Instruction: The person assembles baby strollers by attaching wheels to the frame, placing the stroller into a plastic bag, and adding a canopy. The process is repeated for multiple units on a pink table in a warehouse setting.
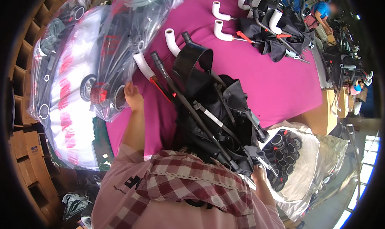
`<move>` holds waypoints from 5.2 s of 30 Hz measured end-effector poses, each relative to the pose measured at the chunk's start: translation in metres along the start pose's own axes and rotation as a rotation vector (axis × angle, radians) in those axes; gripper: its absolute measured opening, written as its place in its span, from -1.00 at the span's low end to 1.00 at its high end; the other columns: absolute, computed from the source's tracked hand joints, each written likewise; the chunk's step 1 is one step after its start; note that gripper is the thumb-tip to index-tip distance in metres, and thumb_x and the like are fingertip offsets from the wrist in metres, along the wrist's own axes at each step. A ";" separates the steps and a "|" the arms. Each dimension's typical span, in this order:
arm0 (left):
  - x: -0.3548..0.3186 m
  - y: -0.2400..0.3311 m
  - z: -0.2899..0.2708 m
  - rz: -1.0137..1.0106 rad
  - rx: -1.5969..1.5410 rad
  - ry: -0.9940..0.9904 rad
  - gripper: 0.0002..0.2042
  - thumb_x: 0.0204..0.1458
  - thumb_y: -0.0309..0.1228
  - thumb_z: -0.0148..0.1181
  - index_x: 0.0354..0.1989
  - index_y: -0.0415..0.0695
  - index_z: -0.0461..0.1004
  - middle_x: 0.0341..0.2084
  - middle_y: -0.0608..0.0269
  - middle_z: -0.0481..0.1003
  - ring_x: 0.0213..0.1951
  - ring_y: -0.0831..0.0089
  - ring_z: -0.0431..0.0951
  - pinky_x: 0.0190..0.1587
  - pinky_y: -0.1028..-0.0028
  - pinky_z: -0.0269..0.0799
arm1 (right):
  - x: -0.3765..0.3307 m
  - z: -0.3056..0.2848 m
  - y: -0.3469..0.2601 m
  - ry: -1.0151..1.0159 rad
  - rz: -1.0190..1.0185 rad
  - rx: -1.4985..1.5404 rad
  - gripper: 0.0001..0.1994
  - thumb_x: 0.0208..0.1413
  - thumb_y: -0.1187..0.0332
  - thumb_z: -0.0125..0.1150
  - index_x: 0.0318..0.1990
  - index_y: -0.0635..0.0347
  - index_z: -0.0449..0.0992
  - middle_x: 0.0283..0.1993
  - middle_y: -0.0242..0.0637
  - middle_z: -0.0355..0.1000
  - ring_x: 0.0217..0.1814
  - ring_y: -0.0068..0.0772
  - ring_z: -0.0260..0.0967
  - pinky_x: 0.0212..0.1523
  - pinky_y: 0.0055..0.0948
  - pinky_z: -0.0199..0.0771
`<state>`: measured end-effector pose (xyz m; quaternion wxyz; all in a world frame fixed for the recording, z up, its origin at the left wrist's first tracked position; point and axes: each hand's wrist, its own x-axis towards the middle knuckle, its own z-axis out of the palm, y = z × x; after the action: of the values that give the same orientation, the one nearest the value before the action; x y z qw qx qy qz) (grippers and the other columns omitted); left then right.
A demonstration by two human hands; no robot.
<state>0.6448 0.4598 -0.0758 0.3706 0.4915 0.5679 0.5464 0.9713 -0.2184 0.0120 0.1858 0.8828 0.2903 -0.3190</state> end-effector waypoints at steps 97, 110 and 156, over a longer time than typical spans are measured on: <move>-0.223 0.173 -0.057 -0.709 -0.830 -1.303 -0.06 0.21 -0.53 0.18 0.50 0.05 -0.49 0.12 -0.08 0.33 0.13 0.26 0.44 0.16 0.24 0.41 | 0.048 -0.102 -0.326 -0.518 -0.092 1.239 -0.52 0.29 -0.11 0.08 -0.50 0.07 0.33 -0.71 -0.46 0.17 -0.74 -0.50 0.16 -0.68 -0.46 0.23; -0.213 0.094 -0.050 -0.901 -0.407 -0.716 -0.31 0.19 -0.49 0.18 0.45 -0.07 -0.04 0.04 0.10 0.34 -0.02 0.30 0.44 0.04 0.32 0.41 | 0.064 -0.136 -0.332 -0.377 -0.069 1.244 -0.59 0.30 -0.02 0.12 -0.40 0.12 0.33 -0.67 -0.44 0.19 -0.76 -0.51 0.14 -0.74 -0.40 0.18; -0.628 0.241 0.154 0.971 0.700 -1.663 -0.57 0.07 -0.56 0.17 0.17 -0.17 0.38 0.30 -0.13 0.18 0.34 -0.19 0.13 0.36 -0.03 0.07 | 0.027 0.215 0.268 0.217 0.711 0.930 -0.65 0.06 0.19 0.32 0.00 0.03 0.52 -0.03 -0.17 0.49 0.16 0.01 0.37 0.14 0.02 0.42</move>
<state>0.9816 -0.1247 0.0693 0.2217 0.9724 -0.0015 -0.0725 1.0602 -0.5225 -0.1242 -0.1558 0.9422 -0.1761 -0.2386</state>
